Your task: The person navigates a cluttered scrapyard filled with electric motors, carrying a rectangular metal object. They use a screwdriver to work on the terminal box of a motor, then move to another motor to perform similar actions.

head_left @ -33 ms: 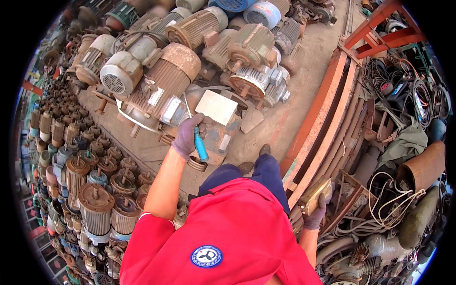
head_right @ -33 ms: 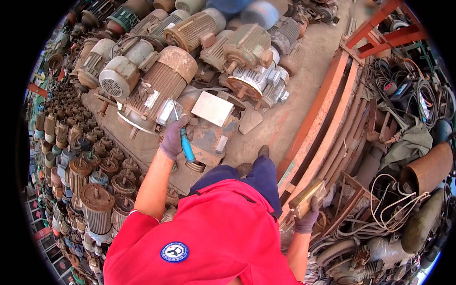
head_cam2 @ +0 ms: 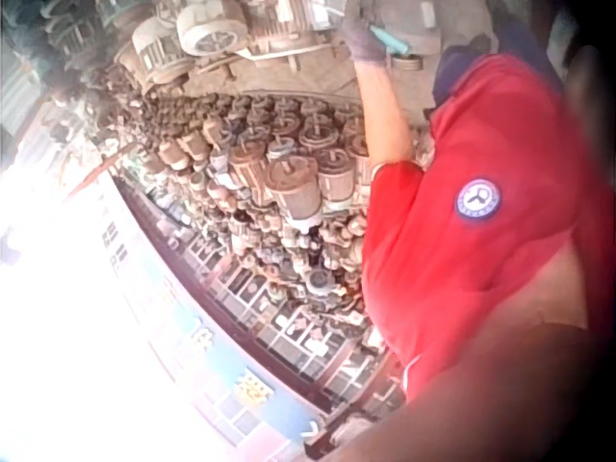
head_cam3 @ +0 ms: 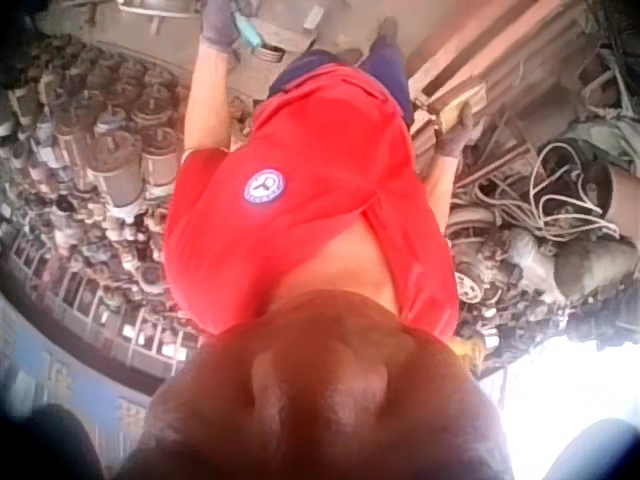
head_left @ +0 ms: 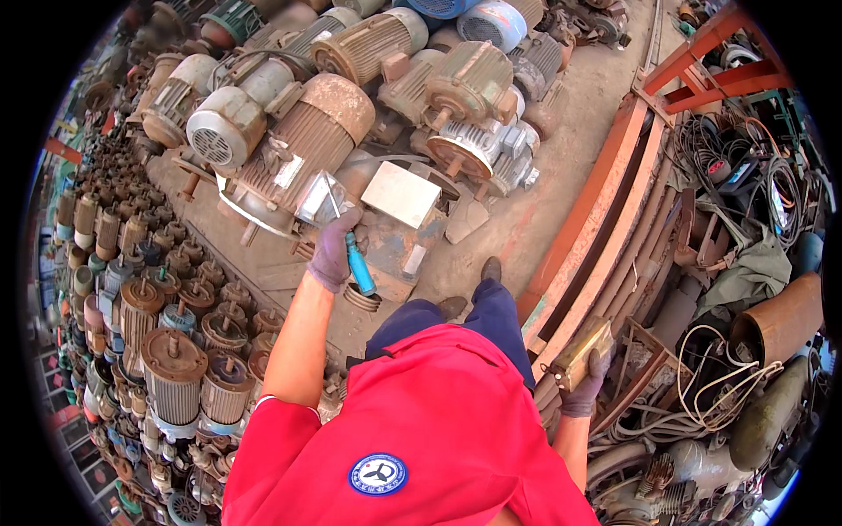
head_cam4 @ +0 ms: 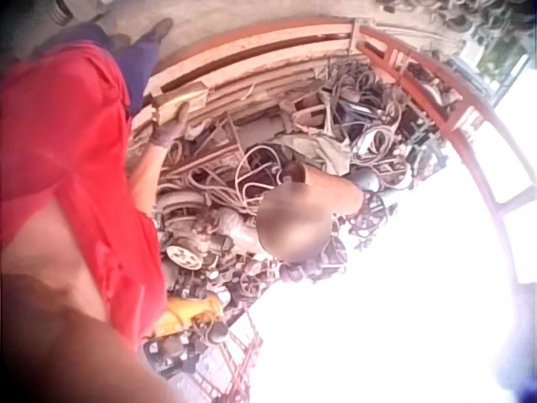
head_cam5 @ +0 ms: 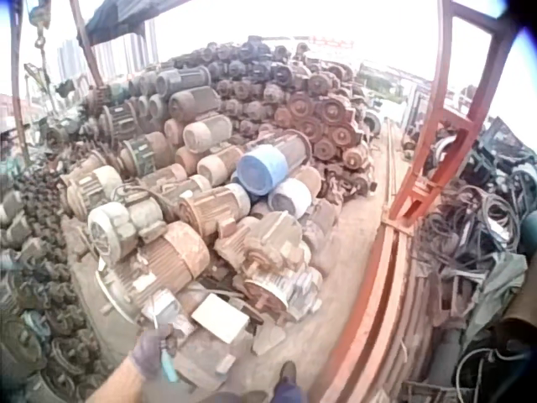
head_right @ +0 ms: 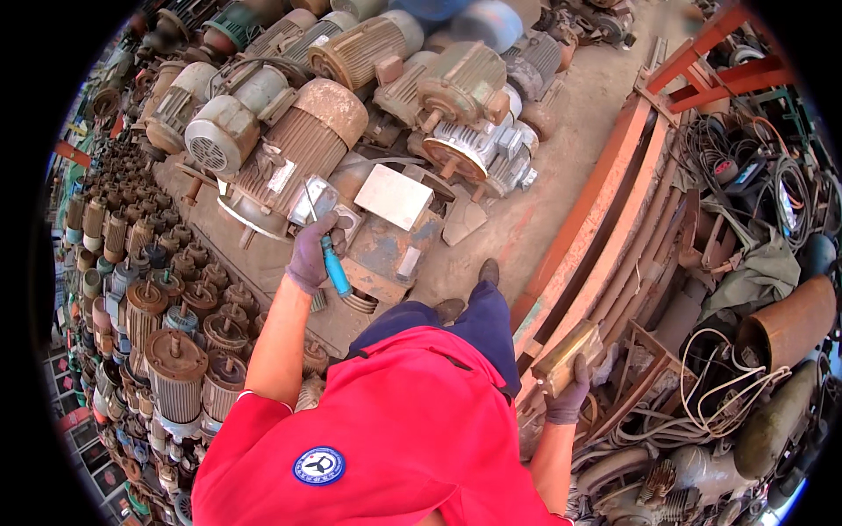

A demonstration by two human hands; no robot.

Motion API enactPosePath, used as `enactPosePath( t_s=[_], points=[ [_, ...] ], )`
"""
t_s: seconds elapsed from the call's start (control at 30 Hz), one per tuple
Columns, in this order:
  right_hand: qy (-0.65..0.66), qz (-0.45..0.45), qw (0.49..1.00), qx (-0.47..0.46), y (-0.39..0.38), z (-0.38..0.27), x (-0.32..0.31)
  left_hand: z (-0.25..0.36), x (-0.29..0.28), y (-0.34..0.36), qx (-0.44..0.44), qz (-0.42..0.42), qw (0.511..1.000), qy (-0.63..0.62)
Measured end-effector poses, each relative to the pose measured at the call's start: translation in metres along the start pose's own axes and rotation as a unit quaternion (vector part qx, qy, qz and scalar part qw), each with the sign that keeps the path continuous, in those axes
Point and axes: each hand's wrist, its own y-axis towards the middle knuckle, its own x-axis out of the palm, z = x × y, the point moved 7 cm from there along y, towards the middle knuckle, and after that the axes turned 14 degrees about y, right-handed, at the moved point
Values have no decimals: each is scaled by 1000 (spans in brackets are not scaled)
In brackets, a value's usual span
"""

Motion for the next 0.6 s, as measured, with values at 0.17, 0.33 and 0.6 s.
enactPosePath(
  t_s=[0.17, 0.33, 0.6],
  points=[
    [13, -68, 988, 135, 117, -21, 26, -30, -51, -42, 21, 146, 986, -83],
    [-3, -90, 982, 163, 173, -65, 94, -39, -34, -47, 24, 202, 964, -173],
    [25, -230, 969, 86, 270, -224, 236, -13, -41, -52, 83, 136, 958, -237]
  ],
)
